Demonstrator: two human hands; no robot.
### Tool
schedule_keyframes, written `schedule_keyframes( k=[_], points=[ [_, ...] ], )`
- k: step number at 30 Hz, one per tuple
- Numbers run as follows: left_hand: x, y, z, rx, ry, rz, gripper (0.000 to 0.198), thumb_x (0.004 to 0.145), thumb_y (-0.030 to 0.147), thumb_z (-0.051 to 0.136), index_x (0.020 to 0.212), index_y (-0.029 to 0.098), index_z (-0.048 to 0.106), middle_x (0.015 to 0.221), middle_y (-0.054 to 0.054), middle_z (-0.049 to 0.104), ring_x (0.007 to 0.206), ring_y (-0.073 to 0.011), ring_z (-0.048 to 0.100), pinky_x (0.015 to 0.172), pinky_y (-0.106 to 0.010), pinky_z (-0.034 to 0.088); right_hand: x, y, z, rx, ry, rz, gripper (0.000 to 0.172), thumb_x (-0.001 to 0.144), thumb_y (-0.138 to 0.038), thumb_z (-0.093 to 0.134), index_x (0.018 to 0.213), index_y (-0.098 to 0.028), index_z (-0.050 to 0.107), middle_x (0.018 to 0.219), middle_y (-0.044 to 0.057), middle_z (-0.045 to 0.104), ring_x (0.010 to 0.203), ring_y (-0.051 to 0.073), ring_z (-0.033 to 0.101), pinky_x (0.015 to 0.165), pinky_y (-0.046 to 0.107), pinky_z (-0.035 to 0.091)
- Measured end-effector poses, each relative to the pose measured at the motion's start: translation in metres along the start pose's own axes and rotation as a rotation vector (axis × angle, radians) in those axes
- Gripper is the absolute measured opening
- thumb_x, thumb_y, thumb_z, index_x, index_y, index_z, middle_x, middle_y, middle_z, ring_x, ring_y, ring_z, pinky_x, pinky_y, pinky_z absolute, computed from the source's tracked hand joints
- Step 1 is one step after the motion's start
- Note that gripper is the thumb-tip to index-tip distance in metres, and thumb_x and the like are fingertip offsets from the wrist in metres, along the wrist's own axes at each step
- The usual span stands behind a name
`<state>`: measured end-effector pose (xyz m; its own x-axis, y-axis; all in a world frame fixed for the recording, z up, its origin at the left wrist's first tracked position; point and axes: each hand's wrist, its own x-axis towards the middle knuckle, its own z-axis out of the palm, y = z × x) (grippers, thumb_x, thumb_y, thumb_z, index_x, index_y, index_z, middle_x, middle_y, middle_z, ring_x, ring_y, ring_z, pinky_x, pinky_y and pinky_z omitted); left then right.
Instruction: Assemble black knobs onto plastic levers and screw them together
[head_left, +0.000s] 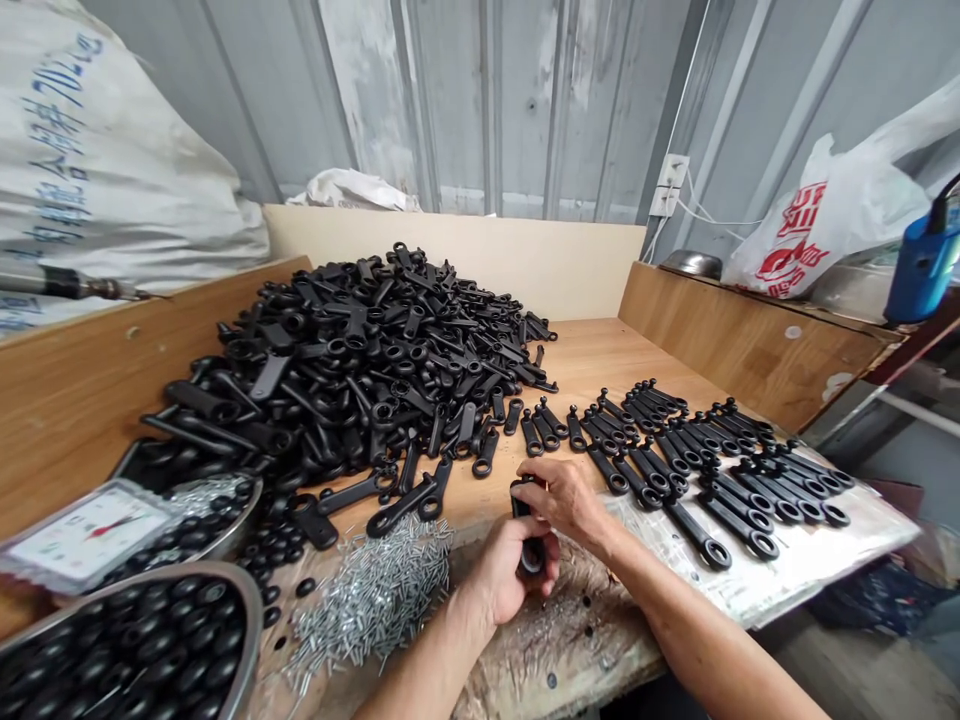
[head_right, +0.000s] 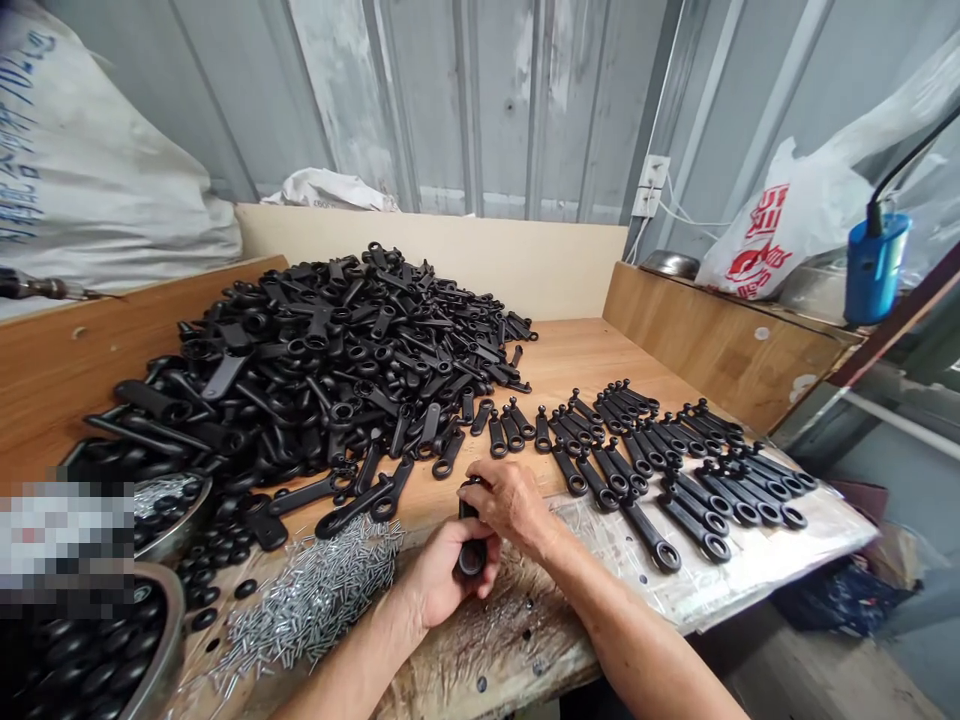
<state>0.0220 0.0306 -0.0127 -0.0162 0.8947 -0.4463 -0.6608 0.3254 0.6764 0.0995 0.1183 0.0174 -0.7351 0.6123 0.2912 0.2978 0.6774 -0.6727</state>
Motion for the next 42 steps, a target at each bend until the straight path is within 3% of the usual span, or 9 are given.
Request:
schedule_keyframes(
  k=[5, 8, 10, 15, 19, 24, 29, 35, 42],
  points=[
    [-0.004, 0.01, -0.007, 0.383, 0.412, 0.591, 0.043, 0.071, 0.029, 0.061, 0.109, 0.018, 0.043, 0.091, -0.004, 0.056, 0.073, -0.0163, 0.056, 0.059, -0.025, 0.042, 0.026, 0.007, -0.016, -0.368, -0.071, 0.045, 0.013, 0.083, -0.026, 0.053, 0.085, -0.02, 0.065, 0.074, 0.0, 0.065, 0.072, 0.014, 0.059, 0.06, 0.019, 0.036],
    [-0.007, 0.024, -0.017, 0.438, 0.624, 0.952, 0.049, 0.074, 0.033, 0.059, 0.116, 0.021, 0.038, 0.11, -0.007, 0.049, 0.094, -0.0181, 0.051, 0.078, -0.03, 0.04, 0.053, 0.01, -0.015, -0.572, -0.165, 0.093, 0.017, 0.081, -0.031, 0.054, 0.089, -0.023, 0.066, 0.082, 0.002, 0.067, 0.08, 0.018, 0.061, 0.061, 0.022, 0.037],
    [-0.007, 0.031, -0.022, 0.379, 0.666, 1.031, 0.048, 0.074, 0.034, 0.059, 0.116, 0.022, 0.038, 0.112, -0.007, 0.047, 0.097, -0.0185, 0.049, 0.08, -0.031, 0.039, 0.069, 0.011, -0.005, -0.627, -0.19, 0.108, 0.018, 0.079, -0.03, 0.055, 0.091, -0.022, 0.067, 0.087, 0.005, 0.067, 0.086, 0.021, 0.061, 0.062, 0.023, 0.039],
    [-0.006, 0.037, -0.025, 0.216, 0.66, 0.983, 0.052, 0.07, 0.036, 0.063, 0.114, 0.022, 0.039, 0.109, -0.006, 0.048, 0.097, -0.0186, 0.049, 0.08, -0.032, 0.04, 0.09, 0.012, 0.022, -0.699, -0.236, 0.154, 0.016, 0.074, -0.028, 0.06, 0.083, -0.018, 0.069, 0.088, 0.011, 0.068, 0.086, 0.026, 0.062, 0.063, 0.026, 0.043],
    [-0.008, 0.04, -0.023, 0.152, 0.653, 0.955, 0.046, 0.069, 0.035, 0.063, 0.107, 0.02, 0.043, 0.109, -0.007, 0.05, 0.097, -0.0192, 0.05, 0.08, -0.033, 0.042, 0.105, 0.018, 0.008, -0.707, -0.231, 0.154, 0.023, 0.076, -0.042, 0.059, 0.088, -0.024, 0.069, 0.091, 0.006, 0.068, 0.089, 0.024, 0.061, 0.067, 0.027, 0.045],
    [-0.011, 0.043, -0.026, 0.102, 0.67, 0.995, 0.043, 0.068, 0.033, 0.063, 0.104, 0.019, 0.045, 0.106, -0.007, 0.052, 0.096, -0.0185, 0.051, 0.08, -0.033, 0.043, 0.138, 0.032, -0.016, -0.763, -0.201, 0.21, 0.028, 0.083, -0.023, 0.049, 0.107, -0.024, 0.064, 0.099, 0.008, 0.066, 0.096, 0.024, 0.059, 0.074, 0.029, 0.045],
    [-0.011, 0.046, -0.026, 0.055, 0.697, 0.989, 0.046, 0.065, 0.031, 0.064, 0.105, 0.018, 0.045, 0.105, -0.007, 0.052, 0.094, -0.0185, 0.052, 0.078, -0.032, 0.044, 0.156, 0.03, -0.008, -0.815, -0.278, 0.246, 0.022, 0.082, -0.019, 0.056, 0.103, -0.015, 0.064, 0.101, 0.009, 0.064, 0.096, 0.023, 0.059, 0.079, 0.034, 0.047],
    [-0.011, 0.046, -0.024, 0.081, 0.672, 0.938, 0.044, 0.067, 0.029, 0.062, 0.105, 0.018, 0.044, 0.105, -0.007, 0.053, 0.096, -0.018, 0.052, 0.076, -0.029, 0.043, 0.151, 0.017, -0.005, -0.84, -0.281, 0.205, 0.018, 0.083, -0.014, 0.053, 0.096, -0.012, 0.064, 0.098, 0.012, 0.064, 0.093, 0.022, 0.06, 0.075, 0.03, 0.046],
    [-0.008, 0.039, -0.023, 0.231, 0.544, 0.789, 0.044, 0.067, 0.028, 0.061, 0.107, 0.014, 0.049, 0.106, -0.009, 0.054, 0.099, -0.0198, 0.051, 0.087, -0.032, 0.038, 0.115, -0.031, -0.042, -0.832, -0.186, 0.008, 0.028, 0.077, -0.01, 0.046, 0.096, -0.018, 0.065, 0.089, 0.009, 0.065, 0.089, 0.022, 0.059, 0.068, 0.024, 0.038]
  ],
)
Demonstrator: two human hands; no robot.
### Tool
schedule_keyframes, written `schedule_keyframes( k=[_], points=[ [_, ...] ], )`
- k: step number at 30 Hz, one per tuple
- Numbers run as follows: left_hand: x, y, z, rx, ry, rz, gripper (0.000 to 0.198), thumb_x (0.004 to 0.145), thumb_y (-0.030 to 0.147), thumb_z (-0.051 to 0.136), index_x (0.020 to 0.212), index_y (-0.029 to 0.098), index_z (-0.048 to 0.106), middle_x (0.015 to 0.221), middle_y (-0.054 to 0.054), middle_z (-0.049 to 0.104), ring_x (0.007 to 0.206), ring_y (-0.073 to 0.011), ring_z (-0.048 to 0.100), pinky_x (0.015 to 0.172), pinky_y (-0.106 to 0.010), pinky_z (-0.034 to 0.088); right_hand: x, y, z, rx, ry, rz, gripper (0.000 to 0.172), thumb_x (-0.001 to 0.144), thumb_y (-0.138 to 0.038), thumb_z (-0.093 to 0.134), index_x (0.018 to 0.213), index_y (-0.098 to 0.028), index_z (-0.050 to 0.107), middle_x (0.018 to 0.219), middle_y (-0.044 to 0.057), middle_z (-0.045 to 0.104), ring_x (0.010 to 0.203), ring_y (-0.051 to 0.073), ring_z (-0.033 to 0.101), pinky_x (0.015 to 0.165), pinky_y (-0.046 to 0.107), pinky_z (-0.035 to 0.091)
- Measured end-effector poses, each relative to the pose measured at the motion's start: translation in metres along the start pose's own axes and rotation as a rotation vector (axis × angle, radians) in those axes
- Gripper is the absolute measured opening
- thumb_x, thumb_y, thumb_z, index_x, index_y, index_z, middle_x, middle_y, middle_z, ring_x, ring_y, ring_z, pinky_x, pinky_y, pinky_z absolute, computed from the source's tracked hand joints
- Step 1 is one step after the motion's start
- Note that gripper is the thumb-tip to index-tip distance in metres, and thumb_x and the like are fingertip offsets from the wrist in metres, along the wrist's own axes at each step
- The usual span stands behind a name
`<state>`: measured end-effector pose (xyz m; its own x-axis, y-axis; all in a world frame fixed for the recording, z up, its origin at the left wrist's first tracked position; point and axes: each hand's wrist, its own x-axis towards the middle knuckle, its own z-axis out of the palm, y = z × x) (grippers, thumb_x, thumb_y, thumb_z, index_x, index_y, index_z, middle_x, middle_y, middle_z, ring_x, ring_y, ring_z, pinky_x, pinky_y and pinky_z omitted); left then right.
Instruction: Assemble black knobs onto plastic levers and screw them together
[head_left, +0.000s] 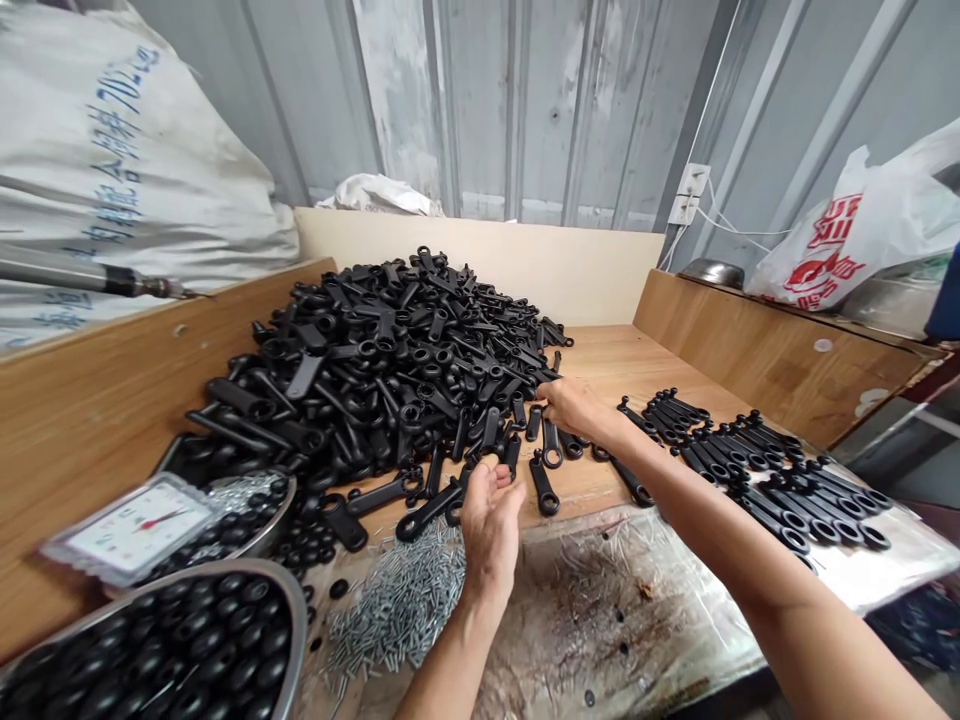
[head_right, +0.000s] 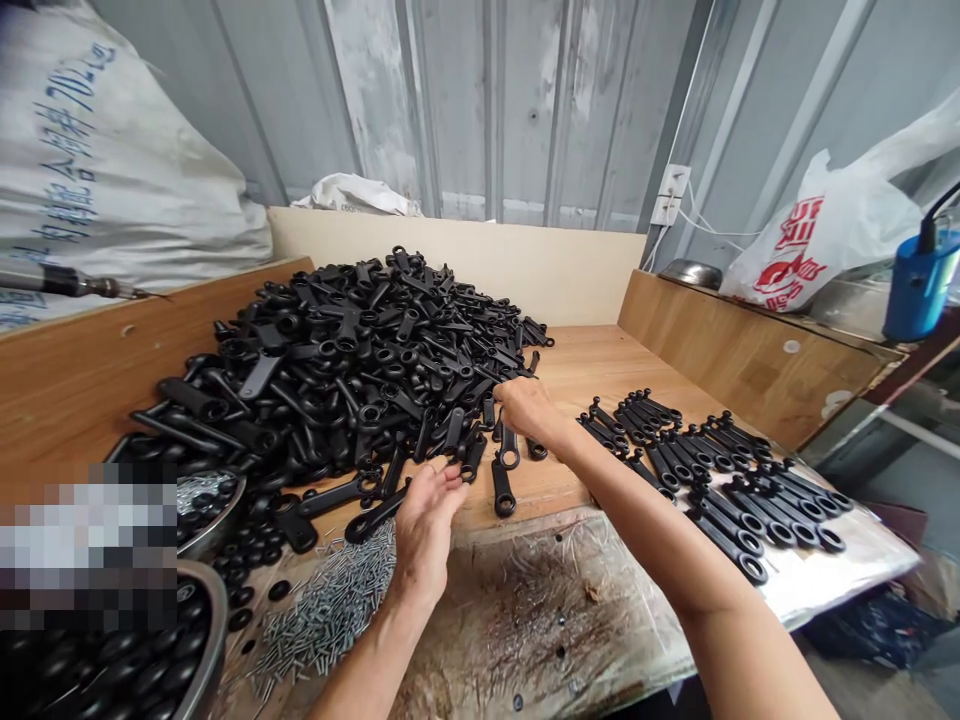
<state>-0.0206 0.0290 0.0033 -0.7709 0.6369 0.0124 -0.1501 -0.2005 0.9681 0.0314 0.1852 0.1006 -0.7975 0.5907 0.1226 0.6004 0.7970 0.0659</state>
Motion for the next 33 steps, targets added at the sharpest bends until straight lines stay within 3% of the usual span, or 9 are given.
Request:
schedule_keyframes(
  k=[4, 7, 10, 13, 15, 17, 20, 24, 33],
  points=[
    [-0.009, 0.007, 0.004, -0.005, -0.147, 0.057, 0.041, 0.064, 0.026, 0.066, 0.103, 0.016, 0.054, 0.107, -0.007, 0.054, 0.101, -0.0211, 0.05, 0.081, -0.028, 0.04, -0.051, -0.023, -0.023, 0.108, 0.135, -0.187, 0.018, 0.077, -0.014, 0.049, 0.085, -0.019, 0.064, 0.074, 0.002, 0.062, 0.072, 0.016, 0.057, 0.061, 0.022, 0.033],
    [-0.017, 0.012, 0.006, -0.204, -0.388, -0.045, 0.022, 0.065, 0.022, 0.061, 0.085, 0.014, 0.057, 0.078, -0.005, 0.06, 0.071, -0.0166, 0.056, 0.06, -0.024, 0.041, -0.081, -0.037, -0.022, 0.229, 0.207, -0.353, 0.014, 0.076, -0.012, 0.05, 0.077, -0.017, 0.062, 0.066, 0.0, 0.057, 0.065, 0.013, 0.052, 0.058, 0.022, 0.032],
    [-0.019, 0.014, 0.005, -0.312, -0.521, -0.199, 0.013, 0.068, 0.025, 0.056, 0.064, 0.012, 0.052, 0.052, -0.001, 0.051, 0.041, -0.011, 0.044, 0.043, -0.024, 0.031, -0.09, -0.033, -0.013, 0.48, 0.309, -0.423, 0.017, 0.08, -0.017, 0.05, 0.09, -0.018, 0.063, 0.078, 0.001, 0.06, 0.07, 0.012, 0.053, 0.063, 0.021, 0.036],
    [-0.017, 0.014, 0.001, -0.407, -0.523, -0.263, 0.018, 0.067, 0.025, 0.056, 0.08, 0.012, 0.056, 0.05, 0.003, 0.047, 0.036, -0.0077, 0.036, 0.04, -0.022, 0.026, -0.084, -0.014, 0.001, 0.667, 0.384, -0.276, 0.018, 0.084, -0.025, 0.05, 0.094, -0.017, 0.063, 0.077, 0.0, 0.061, 0.068, 0.012, 0.054, 0.064, 0.021, 0.038],
    [-0.015, 0.015, -0.002, -0.469, -0.538, -0.29, 0.028, 0.067, 0.023, 0.057, 0.093, 0.013, 0.055, 0.051, 0.004, 0.047, 0.035, -0.0072, 0.036, 0.04, -0.021, 0.026, -0.079, -0.003, 0.014, 0.608, 0.323, -0.145, 0.016, 0.083, -0.025, 0.052, 0.091, -0.018, 0.064, 0.072, -0.001, 0.062, 0.066, 0.012, 0.056, 0.062, 0.021, 0.038],
    [-0.013, 0.018, -0.004, -0.507, -0.556, -0.288, 0.024, 0.067, 0.021, 0.058, 0.089, 0.013, 0.054, 0.052, 0.004, 0.047, 0.035, -0.0071, 0.036, 0.04, -0.021, 0.026, -0.079, 0.0, 0.029, 0.442, 0.189, -0.071, 0.014, 0.081, -0.025, 0.056, 0.09, -0.02, 0.065, 0.074, 0.0, 0.065, 0.069, 0.014, 0.059, 0.061, 0.021, 0.038],
    [-0.009, 0.022, -0.008, -0.56, -0.519, -0.258, 0.018, 0.067, 0.02, 0.058, 0.083, 0.013, 0.053, 0.052, 0.004, 0.047, 0.036, -0.0069, 0.037, 0.04, -0.021, 0.027, -0.087, -0.011, 0.054, 0.169, 0.021, -0.082, 0.013, 0.08, -0.028, 0.057, 0.089, -0.021, 0.065, 0.081, 0.005, 0.067, 0.078, 0.02, 0.062, 0.063, 0.024, 0.04],
    [-0.003, 0.027, -0.015, -0.61, -0.424, -0.204, 0.026, 0.067, 0.019, 0.059, 0.093, 0.014, 0.055, 0.054, 0.004, 0.047, 0.038, -0.0065, 0.037, 0.042, -0.021, 0.029, -0.093, -0.027, 0.078, -0.008, -0.09, -0.108, 0.017, 0.082, -0.03, 0.055, 0.089, -0.017, 0.064, 0.084, 0.01, 0.065, 0.083, 0.024, 0.061, 0.066, 0.027, 0.045],
    [-0.001, 0.032, -0.016, -0.601, -0.371, -0.193, 0.028, 0.067, 0.019, 0.058, 0.095, 0.015, 0.055, 0.054, 0.004, 0.047, 0.039, -0.0069, 0.037, 0.044, -0.021, 0.029, -0.068, -0.013, 0.093, -0.068, -0.094, -0.012, 0.022, 0.086, -0.019, 0.046, 0.091, -0.01, 0.065, 0.091, 0.017, 0.064, 0.086, 0.026, 0.061, 0.07, 0.031, 0.048]
  ],
)
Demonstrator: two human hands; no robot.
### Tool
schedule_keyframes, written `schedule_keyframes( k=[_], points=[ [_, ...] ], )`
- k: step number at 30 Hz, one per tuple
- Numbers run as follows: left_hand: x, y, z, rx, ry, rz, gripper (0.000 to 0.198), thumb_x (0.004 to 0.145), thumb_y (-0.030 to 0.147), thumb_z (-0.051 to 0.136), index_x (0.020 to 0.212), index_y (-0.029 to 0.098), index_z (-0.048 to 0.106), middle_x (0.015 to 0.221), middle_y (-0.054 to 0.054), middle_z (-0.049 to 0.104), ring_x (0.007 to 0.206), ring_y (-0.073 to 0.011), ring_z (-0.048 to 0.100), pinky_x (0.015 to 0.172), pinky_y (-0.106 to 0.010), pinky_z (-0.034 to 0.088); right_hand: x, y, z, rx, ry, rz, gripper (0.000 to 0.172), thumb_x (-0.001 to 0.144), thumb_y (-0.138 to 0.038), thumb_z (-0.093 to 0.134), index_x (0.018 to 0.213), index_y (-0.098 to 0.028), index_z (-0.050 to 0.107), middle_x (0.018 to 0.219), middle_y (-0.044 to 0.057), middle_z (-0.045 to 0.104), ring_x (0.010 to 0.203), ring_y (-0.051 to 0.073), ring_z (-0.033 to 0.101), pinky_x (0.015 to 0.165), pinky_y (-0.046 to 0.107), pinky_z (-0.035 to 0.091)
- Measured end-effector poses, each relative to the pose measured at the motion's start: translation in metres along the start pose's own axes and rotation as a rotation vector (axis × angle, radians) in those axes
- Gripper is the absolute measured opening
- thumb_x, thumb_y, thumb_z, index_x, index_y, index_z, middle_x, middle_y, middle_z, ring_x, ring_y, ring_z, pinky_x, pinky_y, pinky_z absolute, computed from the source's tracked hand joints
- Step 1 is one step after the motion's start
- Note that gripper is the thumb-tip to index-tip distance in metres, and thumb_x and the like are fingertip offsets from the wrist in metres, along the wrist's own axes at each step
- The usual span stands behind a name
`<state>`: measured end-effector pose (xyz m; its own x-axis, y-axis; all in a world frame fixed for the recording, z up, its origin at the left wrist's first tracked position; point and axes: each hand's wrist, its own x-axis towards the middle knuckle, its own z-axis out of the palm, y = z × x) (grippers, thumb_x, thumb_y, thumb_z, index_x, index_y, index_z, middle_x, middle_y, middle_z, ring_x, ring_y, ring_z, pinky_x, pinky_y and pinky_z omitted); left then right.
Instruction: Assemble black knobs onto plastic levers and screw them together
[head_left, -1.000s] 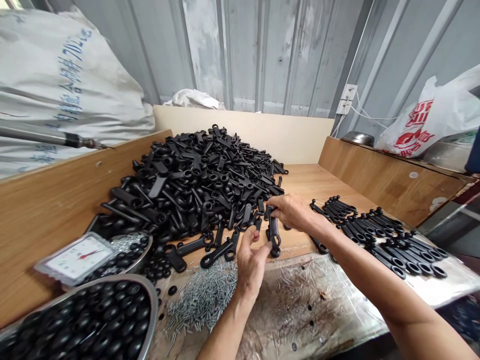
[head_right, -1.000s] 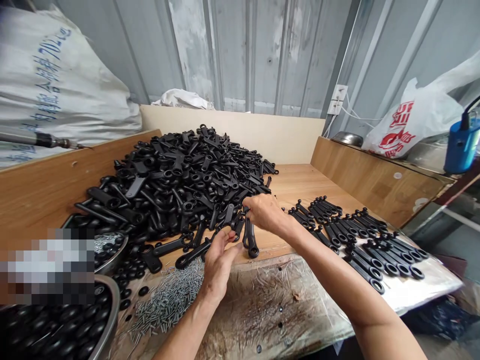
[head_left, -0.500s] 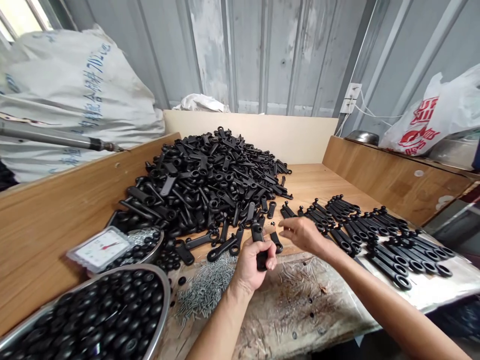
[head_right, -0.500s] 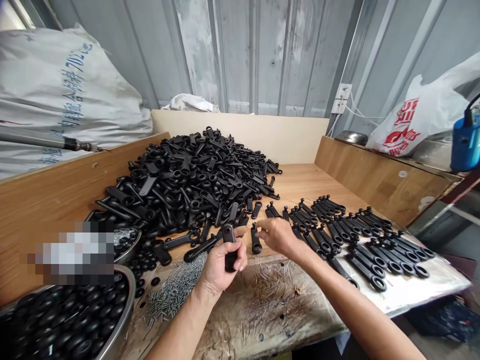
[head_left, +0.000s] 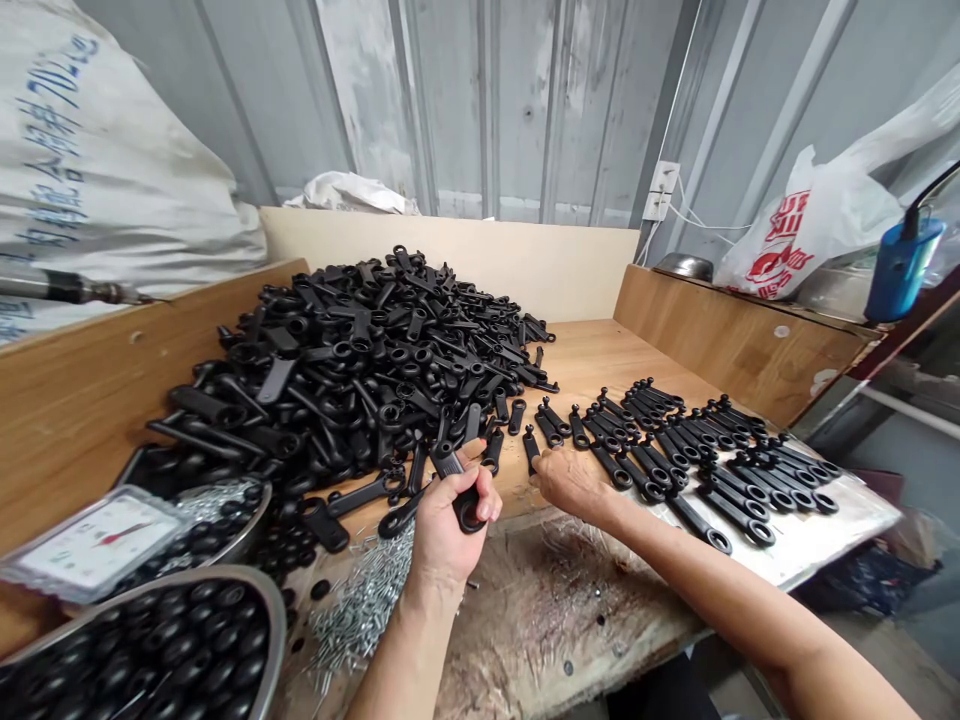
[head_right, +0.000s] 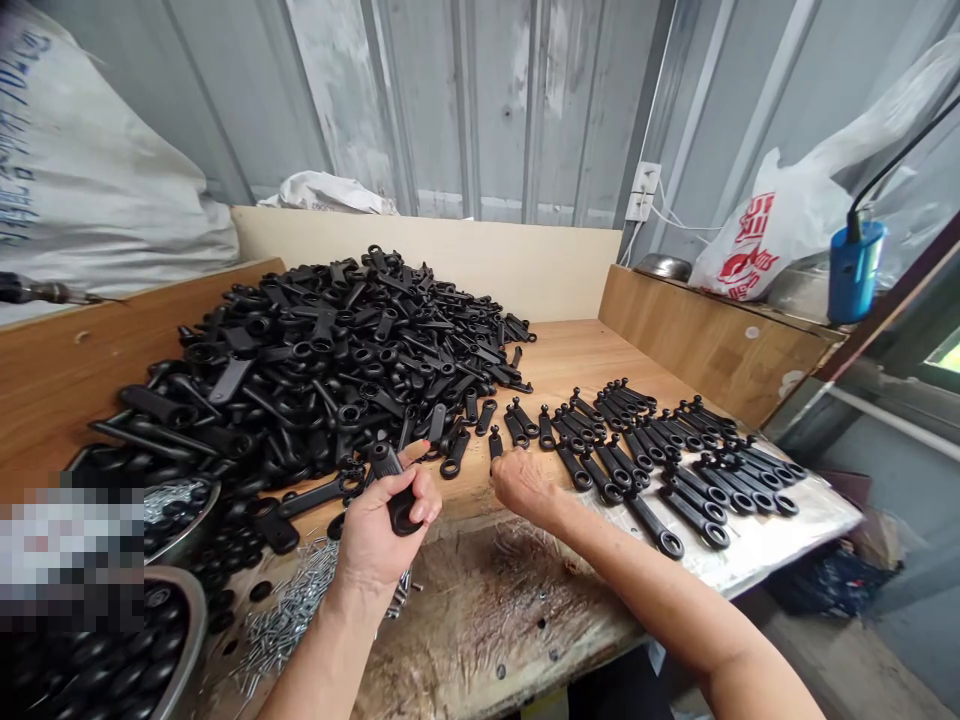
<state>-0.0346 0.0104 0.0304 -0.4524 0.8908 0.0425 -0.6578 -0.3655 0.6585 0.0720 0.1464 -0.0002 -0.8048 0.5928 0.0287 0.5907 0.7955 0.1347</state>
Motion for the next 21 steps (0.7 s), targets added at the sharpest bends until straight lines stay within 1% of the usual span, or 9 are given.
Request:
schedule_keyframes(
  k=[4, 9, 11, 13, 16, 19, 21],
  points=[
    [0.0, 0.001, 0.001, -0.003, 0.016, 0.0, 0.024, 0.065, 0.018, 0.059, 0.088, 0.016, 0.054, 0.053, 0.004, 0.047, 0.039, -0.007, 0.037, 0.043, -0.021, 0.029, 0.015, 0.004, 0.0, -0.018, 0.008, 0.024, 0.022, 0.085, -0.017, 0.047, 0.089, -0.009, 0.066, 0.091, 0.019, 0.064, 0.087, 0.028, 0.06, 0.07, 0.034, 0.048],
    [0.0, 0.003, 0.001, 0.006, 0.028, -0.004, 0.022, 0.064, 0.019, 0.059, 0.085, 0.015, 0.055, 0.052, 0.004, 0.046, 0.039, -0.0069, 0.036, 0.043, -0.021, 0.03, 0.032, 0.006, -0.001, -0.03, 0.023, 0.037, 0.023, 0.084, -0.009, 0.044, 0.091, -0.009, 0.066, 0.09, 0.017, 0.065, 0.089, 0.026, 0.06, 0.072, 0.033, 0.048],
    [0.0, 0.003, 0.001, 0.008, 0.026, -0.005, 0.021, 0.064, 0.018, 0.06, 0.084, 0.015, 0.055, 0.052, 0.004, 0.046, 0.039, -0.0068, 0.036, 0.043, -0.02, 0.03, 0.034, 0.01, -0.005, -0.03, 0.033, 0.054, 0.024, 0.085, -0.011, 0.043, 0.093, -0.011, 0.066, 0.092, 0.017, 0.065, 0.091, 0.026, 0.06, 0.074, 0.032, 0.047],
    [0.0, 0.003, 0.0, 0.008, 0.019, 0.001, 0.024, 0.065, 0.019, 0.06, 0.088, 0.015, 0.056, 0.052, 0.004, 0.045, 0.04, -0.0068, 0.036, 0.043, -0.02, 0.03, 0.033, 0.019, -0.01, -0.033, 0.04, 0.087, 0.023, 0.085, -0.015, 0.045, 0.096, -0.013, 0.065, 0.093, 0.015, 0.064, 0.091, 0.026, 0.06, 0.074, 0.032, 0.047],
    [-0.001, 0.002, 0.0, -0.004, 0.014, 0.001, 0.026, 0.065, 0.018, 0.06, 0.091, 0.016, 0.056, 0.052, 0.004, 0.045, 0.04, -0.0073, 0.036, 0.043, -0.021, 0.03, 0.025, 0.042, -0.018, -0.047, 0.031, 0.163, 0.022, 0.085, -0.019, 0.048, 0.098, -0.013, 0.064, 0.093, 0.016, 0.064, 0.089, 0.027, 0.06, 0.071, 0.032, 0.047],
    [-0.002, 0.002, 0.0, -0.012, 0.018, -0.011, 0.018, 0.065, 0.018, 0.061, 0.082, 0.016, 0.055, 0.053, 0.003, 0.046, 0.04, -0.0073, 0.036, 0.043, -0.021, 0.03, 0.016, 0.065, -0.019, -0.068, -0.013, 0.209, 0.021, 0.081, -0.017, 0.05, 0.094, -0.011, 0.067, 0.09, 0.017, 0.065, 0.09, 0.027, 0.059, 0.07, 0.03, 0.046],
    [-0.002, 0.002, 0.0, -0.014, 0.022, -0.014, 0.014, 0.064, 0.017, 0.061, 0.074, 0.016, 0.051, 0.053, 0.003, 0.046, 0.04, -0.0072, 0.037, 0.043, -0.021, 0.03, 0.011, 0.073, -0.016, -0.075, -0.043, 0.212, 0.019, 0.078, -0.015, 0.054, 0.089, -0.012, 0.068, 0.087, 0.015, 0.065, 0.095, 0.027, 0.056, 0.072, 0.029, 0.044]
  ],
)
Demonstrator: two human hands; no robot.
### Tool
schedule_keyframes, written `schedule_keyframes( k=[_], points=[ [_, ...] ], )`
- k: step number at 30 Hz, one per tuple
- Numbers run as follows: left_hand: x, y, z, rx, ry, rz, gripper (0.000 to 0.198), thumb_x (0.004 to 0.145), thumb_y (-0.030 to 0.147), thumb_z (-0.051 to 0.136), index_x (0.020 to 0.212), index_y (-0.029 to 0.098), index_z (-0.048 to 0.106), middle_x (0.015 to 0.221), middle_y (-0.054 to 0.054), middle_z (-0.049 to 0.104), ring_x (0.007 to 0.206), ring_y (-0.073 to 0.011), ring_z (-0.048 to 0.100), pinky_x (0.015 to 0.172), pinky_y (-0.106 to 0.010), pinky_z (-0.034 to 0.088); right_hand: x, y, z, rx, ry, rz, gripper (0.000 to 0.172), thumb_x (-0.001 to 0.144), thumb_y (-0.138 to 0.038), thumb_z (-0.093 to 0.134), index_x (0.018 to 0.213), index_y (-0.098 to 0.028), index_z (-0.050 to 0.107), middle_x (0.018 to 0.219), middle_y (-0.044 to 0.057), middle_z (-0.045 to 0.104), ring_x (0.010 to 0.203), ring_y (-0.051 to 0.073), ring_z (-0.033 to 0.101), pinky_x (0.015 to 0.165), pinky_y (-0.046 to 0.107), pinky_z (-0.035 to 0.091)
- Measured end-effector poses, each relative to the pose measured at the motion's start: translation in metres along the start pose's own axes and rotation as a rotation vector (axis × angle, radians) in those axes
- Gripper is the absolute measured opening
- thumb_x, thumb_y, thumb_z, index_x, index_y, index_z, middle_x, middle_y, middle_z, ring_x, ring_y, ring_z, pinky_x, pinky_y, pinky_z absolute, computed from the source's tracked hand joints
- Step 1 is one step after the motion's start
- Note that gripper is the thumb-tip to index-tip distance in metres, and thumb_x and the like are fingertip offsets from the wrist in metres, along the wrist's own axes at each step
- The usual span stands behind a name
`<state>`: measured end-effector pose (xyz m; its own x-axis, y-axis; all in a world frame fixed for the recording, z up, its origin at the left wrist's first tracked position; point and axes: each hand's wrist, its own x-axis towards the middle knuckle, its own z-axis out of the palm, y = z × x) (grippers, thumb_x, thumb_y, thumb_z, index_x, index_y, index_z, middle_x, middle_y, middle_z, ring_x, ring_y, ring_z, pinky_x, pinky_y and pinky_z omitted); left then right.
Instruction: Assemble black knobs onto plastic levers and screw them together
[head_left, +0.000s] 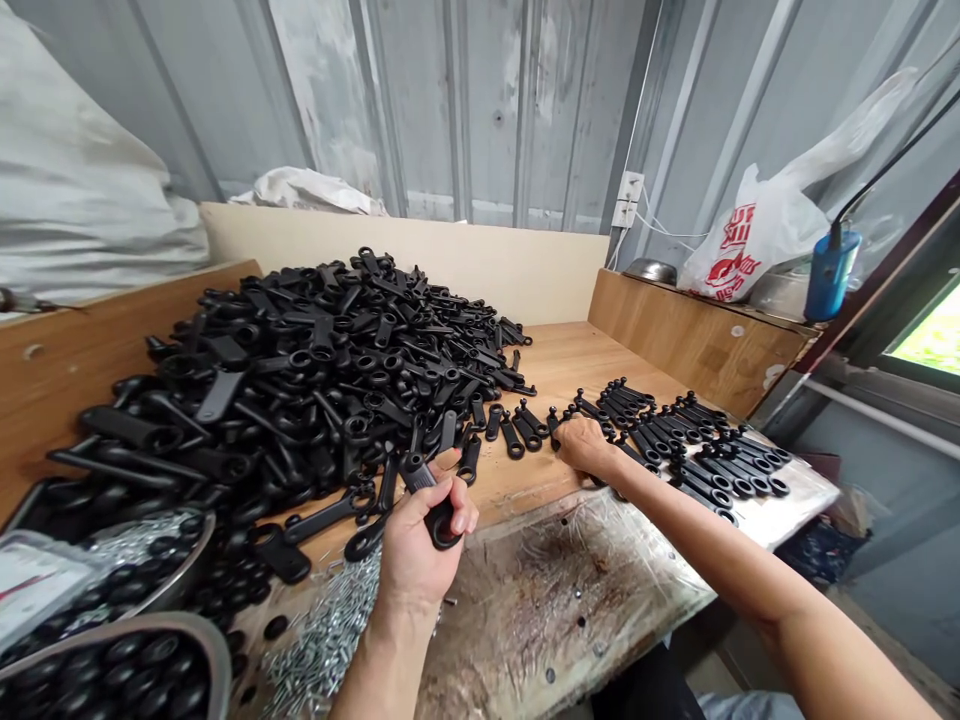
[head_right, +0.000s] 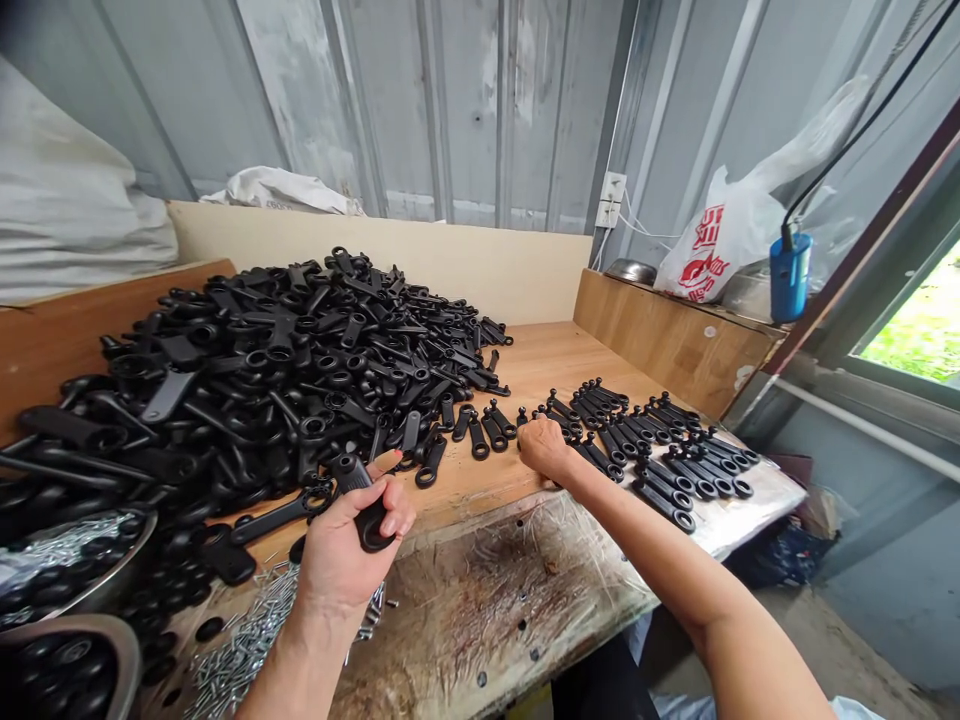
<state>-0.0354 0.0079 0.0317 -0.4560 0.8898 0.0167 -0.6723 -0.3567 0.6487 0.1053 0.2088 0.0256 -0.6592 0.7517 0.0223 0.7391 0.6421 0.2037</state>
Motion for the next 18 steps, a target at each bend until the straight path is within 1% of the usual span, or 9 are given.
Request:
schedule_keyframes(
  k=[3, 5, 7, 9, 12, 15, 18],
  points=[
    [0.001, 0.0, -0.001, 0.002, 0.01, -0.002, 0.014, 0.064, 0.017, 0.061, 0.069, 0.016, 0.048, 0.053, 0.003, 0.046, 0.04, -0.0074, 0.036, 0.043, -0.021, 0.031, -0.001, 0.003, 0.007, -0.001, -0.022, -0.002, 0.016, 0.076, -0.016, 0.057, 0.085, -0.014, 0.07, 0.086, 0.014, 0.065, 0.101, 0.027, 0.051, 0.081, 0.031, 0.04],
    [0.002, 0.0, -0.001, 0.01, 0.022, -0.006, 0.014, 0.063, 0.017, 0.061, 0.071, 0.016, 0.05, 0.053, 0.003, 0.046, 0.04, -0.0076, 0.036, 0.043, -0.021, 0.031, 0.001, 0.001, 0.01, 0.004, -0.029, 0.001, 0.017, 0.076, -0.014, 0.055, 0.086, -0.014, 0.07, 0.089, 0.014, 0.065, 0.102, 0.026, 0.05, 0.085, 0.033, 0.037],
    [0.003, 0.001, -0.001, 0.02, 0.035, -0.008, 0.016, 0.063, 0.018, 0.062, 0.077, 0.015, 0.054, 0.053, 0.003, 0.046, 0.04, -0.0077, 0.036, 0.042, -0.021, 0.031, 0.005, 0.001, 0.012, 0.01, -0.033, 0.001, 0.02, 0.077, -0.012, 0.052, 0.087, -0.014, 0.069, 0.09, 0.015, 0.064, 0.102, 0.026, 0.05, 0.085, 0.033, 0.036],
    [0.003, 0.0, -0.001, 0.029, 0.045, -0.003, 0.023, 0.063, 0.018, 0.062, 0.085, 0.015, 0.057, 0.053, 0.003, 0.046, 0.04, -0.0076, 0.036, 0.042, -0.021, 0.031, 0.01, 0.001, 0.013, 0.01, -0.034, -0.004, 0.022, 0.078, -0.009, 0.049, 0.087, -0.013, 0.069, 0.09, 0.015, 0.064, 0.101, 0.026, 0.051, 0.084, 0.033, 0.036],
    [0.002, 0.0, 0.0, 0.032, 0.048, 0.002, 0.026, 0.063, 0.018, 0.062, 0.088, 0.014, 0.058, 0.053, 0.002, 0.046, 0.04, -0.0078, 0.036, 0.043, -0.021, 0.031, 0.02, 0.002, 0.016, -0.008, -0.027, -0.016, 0.021, 0.082, -0.008, 0.046, 0.088, -0.011, 0.067, 0.09, 0.015, 0.064, 0.102, 0.026, 0.051, 0.081, 0.033, 0.038],
    [0.002, -0.001, 0.0, 0.024, 0.046, 0.0, 0.026, 0.063, 0.018, 0.062, 0.089, 0.015, 0.058, 0.053, 0.002, 0.046, 0.04, -0.0081, 0.036, 0.043, -0.021, 0.031, 0.032, 0.003, 0.017, -0.038, -0.025, -0.024, 0.016, 0.087, -0.016, 0.049, 0.09, -0.01, 0.064, 0.092, 0.011, 0.063, 0.102, 0.023, 0.052, 0.083, 0.036, 0.04],
    [0.002, 0.0, 0.0, 0.011, 0.044, -0.002, 0.023, 0.063, 0.018, 0.062, 0.085, 0.015, 0.058, 0.052, 0.002, 0.046, 0.04, -0.0082, 0.036, 0.042, -0.021, 0.031, 0.041, 0.005, 0.015, -0.059, -0.024, -0.038, 0.018, 0.089, -0.025, 0.052, 0.092, -0.011, 0.062, 0.096, 0.008, 0.062, 0.102, 0.021, 0.052, 0.086, 0.039, 0.041]
  ],
)
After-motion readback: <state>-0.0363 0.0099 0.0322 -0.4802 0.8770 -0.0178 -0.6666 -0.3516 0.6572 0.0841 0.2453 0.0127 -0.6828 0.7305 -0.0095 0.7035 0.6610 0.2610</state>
